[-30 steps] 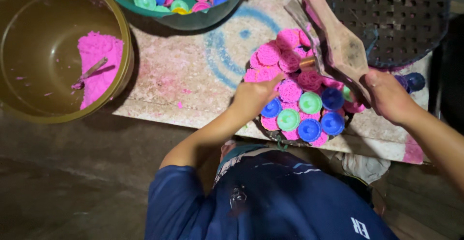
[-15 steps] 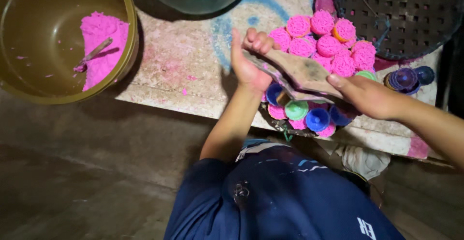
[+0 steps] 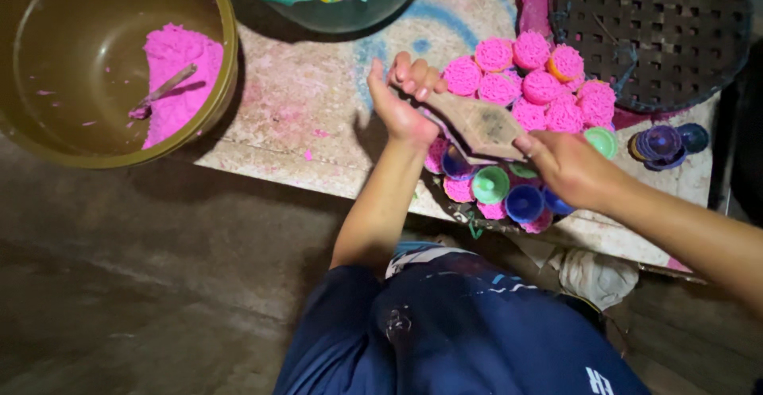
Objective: The person scoops pink paste from a bowl and loads it into a manual press. They then press the paste into small plastic molds arranged on a tray, ejecting pink flower-shaped items. The process is repeated continuously.
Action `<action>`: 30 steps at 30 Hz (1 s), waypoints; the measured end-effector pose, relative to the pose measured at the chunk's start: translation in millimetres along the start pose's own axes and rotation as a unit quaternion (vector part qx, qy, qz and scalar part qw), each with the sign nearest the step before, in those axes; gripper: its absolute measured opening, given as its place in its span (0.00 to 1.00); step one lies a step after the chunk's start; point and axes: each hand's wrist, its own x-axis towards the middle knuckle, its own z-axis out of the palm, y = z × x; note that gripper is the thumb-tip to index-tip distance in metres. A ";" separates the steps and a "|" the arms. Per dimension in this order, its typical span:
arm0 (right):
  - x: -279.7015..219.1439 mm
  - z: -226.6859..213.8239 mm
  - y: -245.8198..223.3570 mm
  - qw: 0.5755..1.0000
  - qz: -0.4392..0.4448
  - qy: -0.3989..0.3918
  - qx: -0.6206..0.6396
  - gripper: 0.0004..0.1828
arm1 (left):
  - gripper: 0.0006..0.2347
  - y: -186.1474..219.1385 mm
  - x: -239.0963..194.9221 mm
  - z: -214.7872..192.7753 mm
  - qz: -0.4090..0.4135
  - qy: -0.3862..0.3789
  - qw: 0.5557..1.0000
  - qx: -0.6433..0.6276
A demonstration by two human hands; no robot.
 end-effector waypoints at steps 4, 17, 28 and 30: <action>-1.9 10.4 10.7 0.998 0.048 -0.043 -0.002 0.35 | 0.17 0.4 -7.4 0.3 0.001 0.029 1.000 0.004; 5.3 9.5 10.1 1.000 0.009 0.025 0.003 0.30 | 0.15 -1.1 9.8 14.4 0.013 0.088 0.995 0.043; 2.9 -14.3 27.7 0.998 -0.023 0.048 -0.022 0.28 | 0.12 -17.7 12.1 36.0 0.002 0.070 0.997 0.025; 3.1 -12.9 32.5 0.999 -0.011 0.039 0.013 0.28 | 0.13 -5.5 9.2 37.5 -0.043 0.078 0.995 0.053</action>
